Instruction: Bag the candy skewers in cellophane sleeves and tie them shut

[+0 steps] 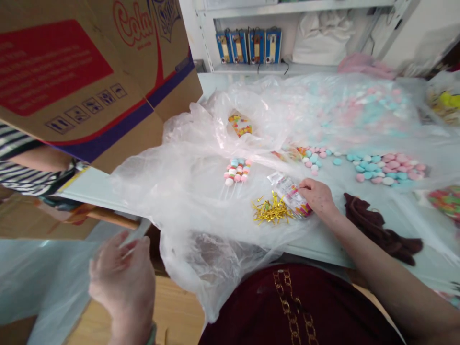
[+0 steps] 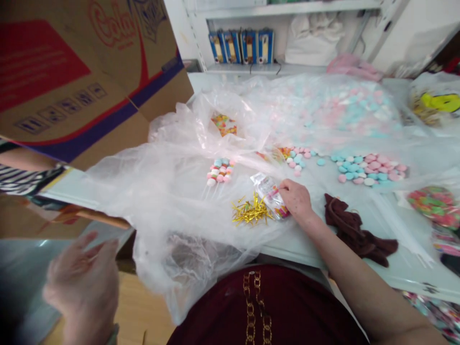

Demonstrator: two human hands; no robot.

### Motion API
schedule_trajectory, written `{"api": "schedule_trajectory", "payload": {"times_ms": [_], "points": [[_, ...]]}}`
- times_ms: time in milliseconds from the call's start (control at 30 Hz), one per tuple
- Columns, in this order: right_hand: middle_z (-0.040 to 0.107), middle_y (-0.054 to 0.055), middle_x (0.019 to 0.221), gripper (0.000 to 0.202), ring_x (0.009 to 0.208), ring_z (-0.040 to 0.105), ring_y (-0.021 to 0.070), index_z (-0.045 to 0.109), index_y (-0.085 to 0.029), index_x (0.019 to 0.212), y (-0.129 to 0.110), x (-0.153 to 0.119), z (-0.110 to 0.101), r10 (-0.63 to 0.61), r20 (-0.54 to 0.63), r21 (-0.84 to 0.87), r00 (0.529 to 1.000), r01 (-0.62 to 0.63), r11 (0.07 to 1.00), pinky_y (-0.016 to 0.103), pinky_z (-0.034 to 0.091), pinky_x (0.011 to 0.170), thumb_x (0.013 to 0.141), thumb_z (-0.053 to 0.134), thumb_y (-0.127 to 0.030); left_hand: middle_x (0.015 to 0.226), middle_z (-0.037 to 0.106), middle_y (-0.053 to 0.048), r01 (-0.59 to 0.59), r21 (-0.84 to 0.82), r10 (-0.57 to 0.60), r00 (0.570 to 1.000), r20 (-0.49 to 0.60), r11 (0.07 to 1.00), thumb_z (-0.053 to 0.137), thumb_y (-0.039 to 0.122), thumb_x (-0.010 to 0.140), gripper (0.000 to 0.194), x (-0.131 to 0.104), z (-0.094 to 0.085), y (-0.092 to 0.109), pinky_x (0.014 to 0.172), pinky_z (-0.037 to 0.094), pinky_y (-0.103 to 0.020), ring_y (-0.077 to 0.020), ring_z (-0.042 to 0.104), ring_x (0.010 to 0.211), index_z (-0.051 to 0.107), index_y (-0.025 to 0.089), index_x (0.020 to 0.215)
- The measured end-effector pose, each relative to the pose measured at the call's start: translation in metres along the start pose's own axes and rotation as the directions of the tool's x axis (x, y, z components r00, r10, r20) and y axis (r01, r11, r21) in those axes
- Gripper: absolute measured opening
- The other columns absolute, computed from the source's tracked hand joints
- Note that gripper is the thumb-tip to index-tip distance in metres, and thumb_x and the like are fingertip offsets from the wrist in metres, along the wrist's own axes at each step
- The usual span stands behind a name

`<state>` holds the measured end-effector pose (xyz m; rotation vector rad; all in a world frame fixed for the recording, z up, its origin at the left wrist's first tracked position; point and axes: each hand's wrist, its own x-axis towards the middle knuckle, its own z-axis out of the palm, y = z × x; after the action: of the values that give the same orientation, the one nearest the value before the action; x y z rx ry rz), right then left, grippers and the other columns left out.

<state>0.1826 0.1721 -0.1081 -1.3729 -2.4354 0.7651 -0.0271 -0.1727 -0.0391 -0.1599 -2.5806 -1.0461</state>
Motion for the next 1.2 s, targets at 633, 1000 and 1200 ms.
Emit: {"api": "schedule_trajectory", "payload": {"times_ms": [633, 1000, 1200], "points": [[0.052, -0.003, 0.057, 0.028, 0.057, 0.048, 0.0119, 0.055, -0.019, 0.063, -0.119, -0.031, 0.026, -0.341, 0.216, 0.565, 0.915, 0.168, 0.808, 0.024, 0.037, 0.059, 0.085, 0.047, -0.032, 0.068, 0.065, -0.004, 0.852, -0.392, -0.064, 0.439, 0.896, 0.347, 0.079, 0.039, 0.058, 0.033, -0.079, 0.099, 0.103, 0.060, 0.043, -0.022, -0.0116, 0.058, 0.062, 0.066, 0.012, 0.072], [0.068, 0.012, 0.095, 0.026, 0.084, 0.063, 0.0219, 0.064, -0.018, 0.096, -0.141, 0.010, 0.076, -0.336, 0.310, -0.263, 0.889, 0.420, 0.869, 0.029, 0.040, 0.068, 0.090, 0.039, -0.024, 0.050, 0.051, 0.003, 0.762, -0.549, -0.155, 0.623, 0.767, 0.344, 0.070, 0.040, 0.069, 0.031, -0.057, 0.096, 0.058, 0.047, 0.031, -0.021, -0.0068, 0.042, 0.045, 0.056, 0.014, 0.059], [0.067, 0.004, 0.073, 0.012, 0.065, 0.060, 0.0170, 0.059, -0.020, 0.084, -0.105, 0.018, 0.060, -0.054, 0.141, 0.201, 0.989, 0.025, 0.979, 0.025, 0.039, 0.057, 0.077, 0.049, -0.021, 0.053, 0.048, 0.003, 0.759, -0.570, -0.134, 0.630, 0.765, 0.315, 0.064, 0.037, 0.076, 0.033, -0.056, 0.095, 0.067, 0.047, 0.033, -0.019, -0.0067, 0.042, 0.047, 0.050, 0.015, 0.055]]}}
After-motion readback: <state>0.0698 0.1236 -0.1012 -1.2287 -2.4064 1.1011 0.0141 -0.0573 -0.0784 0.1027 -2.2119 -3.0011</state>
